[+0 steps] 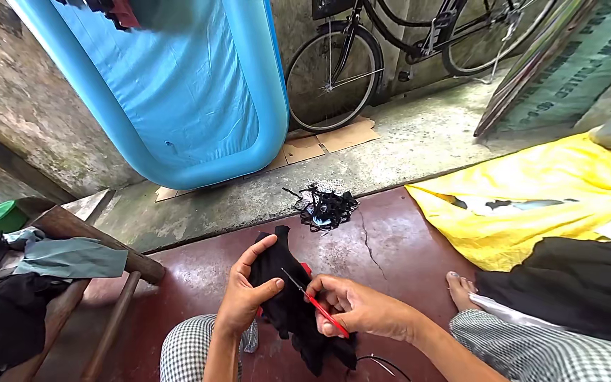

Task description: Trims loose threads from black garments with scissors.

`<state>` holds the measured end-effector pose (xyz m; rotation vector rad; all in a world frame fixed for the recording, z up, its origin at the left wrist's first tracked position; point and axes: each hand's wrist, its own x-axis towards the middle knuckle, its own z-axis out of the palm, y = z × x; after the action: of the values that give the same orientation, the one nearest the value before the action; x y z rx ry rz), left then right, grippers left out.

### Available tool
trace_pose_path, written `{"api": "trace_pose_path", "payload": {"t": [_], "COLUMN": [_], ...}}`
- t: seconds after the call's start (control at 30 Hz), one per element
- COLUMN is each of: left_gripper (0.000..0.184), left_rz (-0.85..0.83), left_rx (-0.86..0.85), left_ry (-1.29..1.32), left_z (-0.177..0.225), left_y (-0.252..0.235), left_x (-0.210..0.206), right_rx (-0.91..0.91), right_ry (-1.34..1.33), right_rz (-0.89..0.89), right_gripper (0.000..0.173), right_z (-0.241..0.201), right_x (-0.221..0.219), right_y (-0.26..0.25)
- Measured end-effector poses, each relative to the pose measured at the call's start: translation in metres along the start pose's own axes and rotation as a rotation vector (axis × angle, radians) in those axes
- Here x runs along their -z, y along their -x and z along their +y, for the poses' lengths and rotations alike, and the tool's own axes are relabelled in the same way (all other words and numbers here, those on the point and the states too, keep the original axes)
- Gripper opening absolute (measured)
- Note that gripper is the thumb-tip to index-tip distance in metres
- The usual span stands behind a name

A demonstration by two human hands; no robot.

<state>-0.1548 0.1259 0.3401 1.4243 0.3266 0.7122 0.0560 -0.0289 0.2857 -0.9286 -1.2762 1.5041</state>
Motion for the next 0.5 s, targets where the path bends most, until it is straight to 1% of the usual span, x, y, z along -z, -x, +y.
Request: {"api": "trace_pose_path", "payload": {"t": [0.13, 0.3, 0.5], "left_gripper": [0.079, 0.079, 0.079], "left_rz": [0.002, -0.002, -0.003], "left_rx": [-0.014, -0.01, -0.028], "left_ry": [-0.011, -0.028, -0.05], "left_z": [0.001, 0.0017, 0.0032], "left_y": [-0.0007, -0.0011, -0.0007], "left_x": [0.0003, -0.0004, 0.002], "right_rx": [0.005, 0.007, -0.006], "right_ry": [-0.105, -0.088, -0.111], "right_rz": [-0.038, -0.011, 0.037], "right_gripper": [0.047, 0.048, 0.041], "right_z": [0.0011, -0.0005, -0.0015], "right_x": [-0.0019, -0.0059, -0.0099], "right_y": [0.0002, 0.0, -0.0001]}}
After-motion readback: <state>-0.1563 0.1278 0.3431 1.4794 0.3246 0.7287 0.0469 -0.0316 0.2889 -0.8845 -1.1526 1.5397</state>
